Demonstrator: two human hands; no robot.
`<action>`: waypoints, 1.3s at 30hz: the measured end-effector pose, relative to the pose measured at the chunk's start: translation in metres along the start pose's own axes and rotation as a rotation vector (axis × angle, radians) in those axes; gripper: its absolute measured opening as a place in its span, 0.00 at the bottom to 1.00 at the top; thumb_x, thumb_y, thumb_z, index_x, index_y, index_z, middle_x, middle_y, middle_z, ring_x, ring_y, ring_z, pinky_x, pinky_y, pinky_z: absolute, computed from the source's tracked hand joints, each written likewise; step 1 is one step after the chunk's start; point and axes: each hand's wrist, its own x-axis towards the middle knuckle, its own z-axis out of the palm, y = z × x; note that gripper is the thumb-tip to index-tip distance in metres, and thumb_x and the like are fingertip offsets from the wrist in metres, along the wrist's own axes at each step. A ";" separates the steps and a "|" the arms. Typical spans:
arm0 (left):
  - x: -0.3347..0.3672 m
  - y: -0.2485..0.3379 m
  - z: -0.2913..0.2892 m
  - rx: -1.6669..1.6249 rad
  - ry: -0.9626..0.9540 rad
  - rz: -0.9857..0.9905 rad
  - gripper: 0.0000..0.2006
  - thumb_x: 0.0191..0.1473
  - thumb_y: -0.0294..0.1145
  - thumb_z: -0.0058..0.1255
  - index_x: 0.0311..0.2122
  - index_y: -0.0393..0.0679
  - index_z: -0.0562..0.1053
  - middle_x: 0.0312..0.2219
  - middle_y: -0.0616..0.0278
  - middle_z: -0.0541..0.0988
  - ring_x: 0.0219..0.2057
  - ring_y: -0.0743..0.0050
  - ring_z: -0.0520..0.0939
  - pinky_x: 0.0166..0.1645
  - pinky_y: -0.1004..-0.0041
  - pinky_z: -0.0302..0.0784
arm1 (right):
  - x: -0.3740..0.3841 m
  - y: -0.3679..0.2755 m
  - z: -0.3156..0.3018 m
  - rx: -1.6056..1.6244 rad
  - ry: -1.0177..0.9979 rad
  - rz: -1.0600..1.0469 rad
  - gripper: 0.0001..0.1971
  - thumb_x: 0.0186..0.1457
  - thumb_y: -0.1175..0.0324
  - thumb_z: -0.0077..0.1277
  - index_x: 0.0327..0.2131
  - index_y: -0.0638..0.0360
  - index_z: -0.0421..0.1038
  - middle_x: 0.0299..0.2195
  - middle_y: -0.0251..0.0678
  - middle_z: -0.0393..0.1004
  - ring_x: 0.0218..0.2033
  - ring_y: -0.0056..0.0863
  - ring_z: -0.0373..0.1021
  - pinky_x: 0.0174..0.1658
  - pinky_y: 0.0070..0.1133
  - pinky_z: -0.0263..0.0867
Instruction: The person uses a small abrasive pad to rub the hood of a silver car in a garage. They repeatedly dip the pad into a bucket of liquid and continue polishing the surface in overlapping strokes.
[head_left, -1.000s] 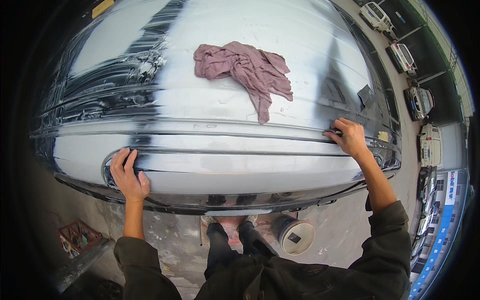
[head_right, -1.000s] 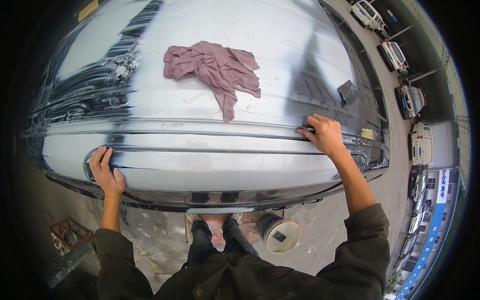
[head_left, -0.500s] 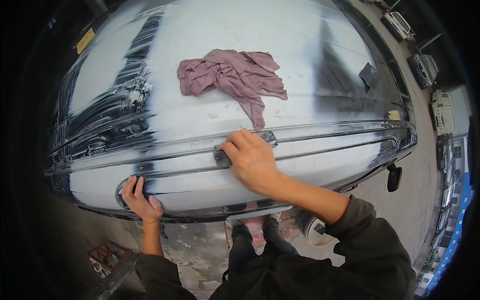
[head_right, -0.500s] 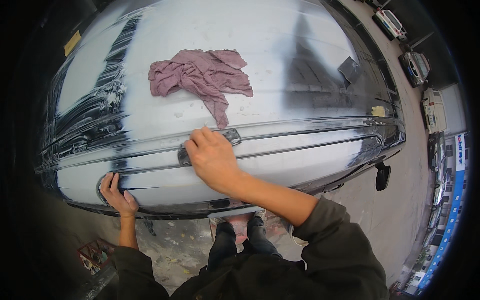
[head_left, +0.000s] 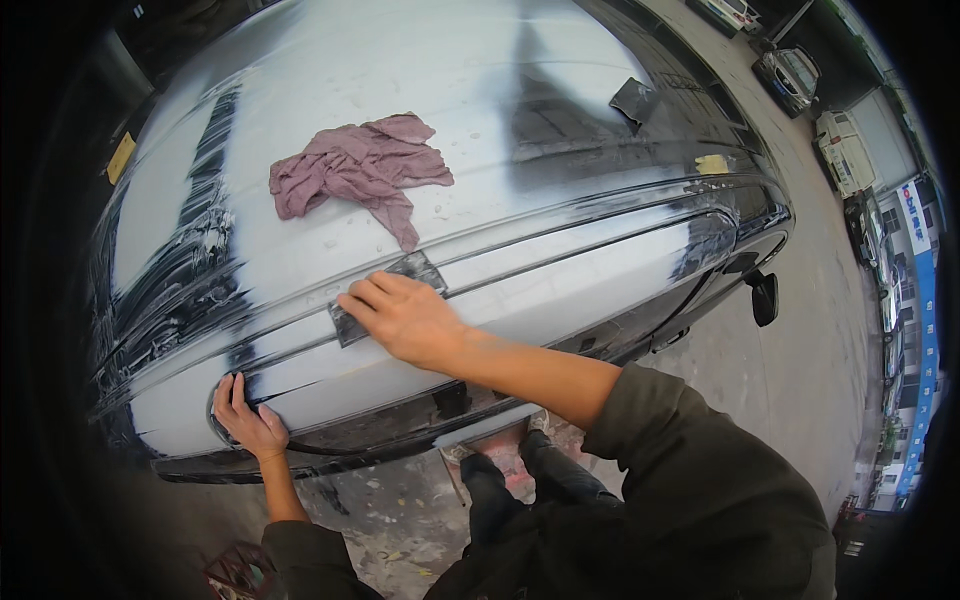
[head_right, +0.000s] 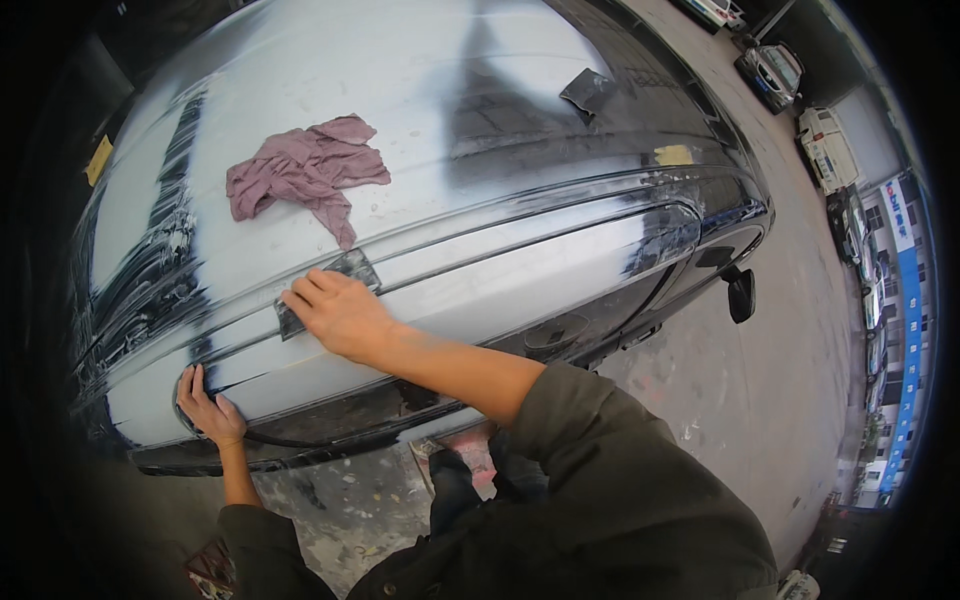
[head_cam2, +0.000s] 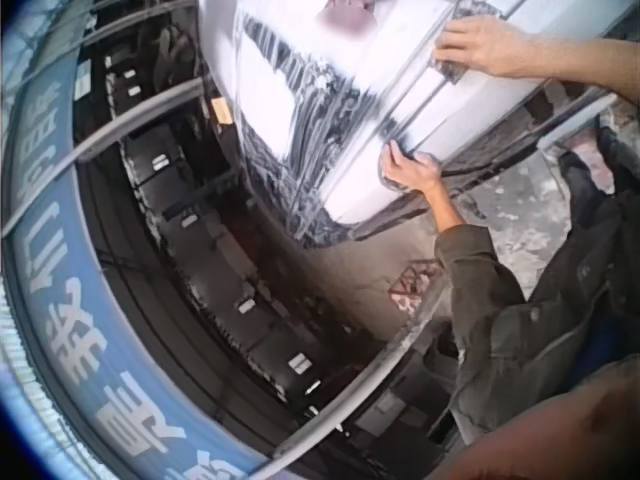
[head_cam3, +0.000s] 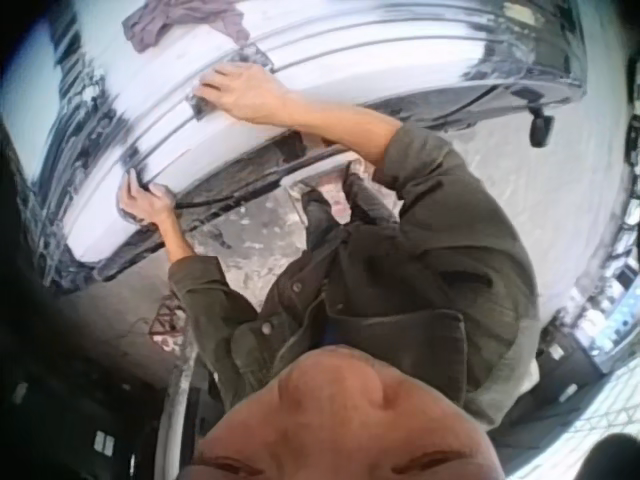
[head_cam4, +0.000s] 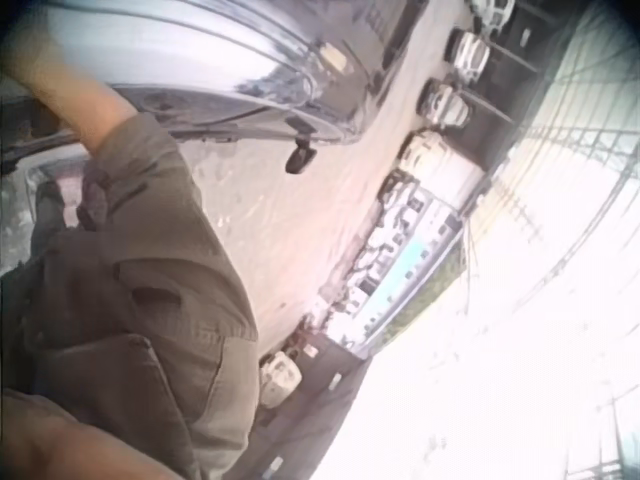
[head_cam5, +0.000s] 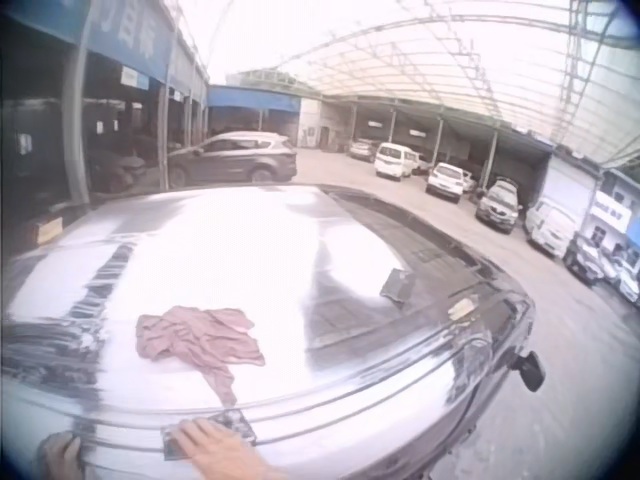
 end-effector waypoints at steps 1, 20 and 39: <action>0.002 -0.002 0.000 -0.002 -0.003 0.004 0.28 0.63 0.40 0.39 0.64 0.41 0.71 0.62 0.48 0.72 0.64 0.43 0.70 0.70 0.47 0.60 | -0.020 0.022 -0.025 -0.061 0.040 -0.009 0.23 0.54 0.72 0.54 0.55 0.61 0.75 0.44 0.35 0.74 0.49 0.35 0.71 0.53 0.30 0.73; 0.070 0.091 0.028 0.033 0.047 -0.446 0.15 0.61 0.32 0.49 0.52 0.46 0.77 0.55 0.56 0.77 0.60 0.49 0.73 0.66 0.55 0.65 | -0.079 0.180 -0.223 -0.136 -0.190 0.267 0.28 0.62 0.53 0.65 0.57 0.58 0.65 0.45 0.46 0.79 0.41 0.47 0.77 0.45 0.38 0.72; 0.070 0.095 0.025 0.016 0.063 -0.460 0.16 0.61 0.30 0.48 0.53 0.46 0.77 0.55 0.59 0.77 0.59 0.52 0.74 0.65 0.60 0.68 | -0.053 0.221 -0.209 -0.306 -0.348 -0.490 0.11 0.47 0.74 0.67 0.35 0.52 0.78 0.30 0.26 0.72 0.30 0.24 0.74 0.26 0.25 0.71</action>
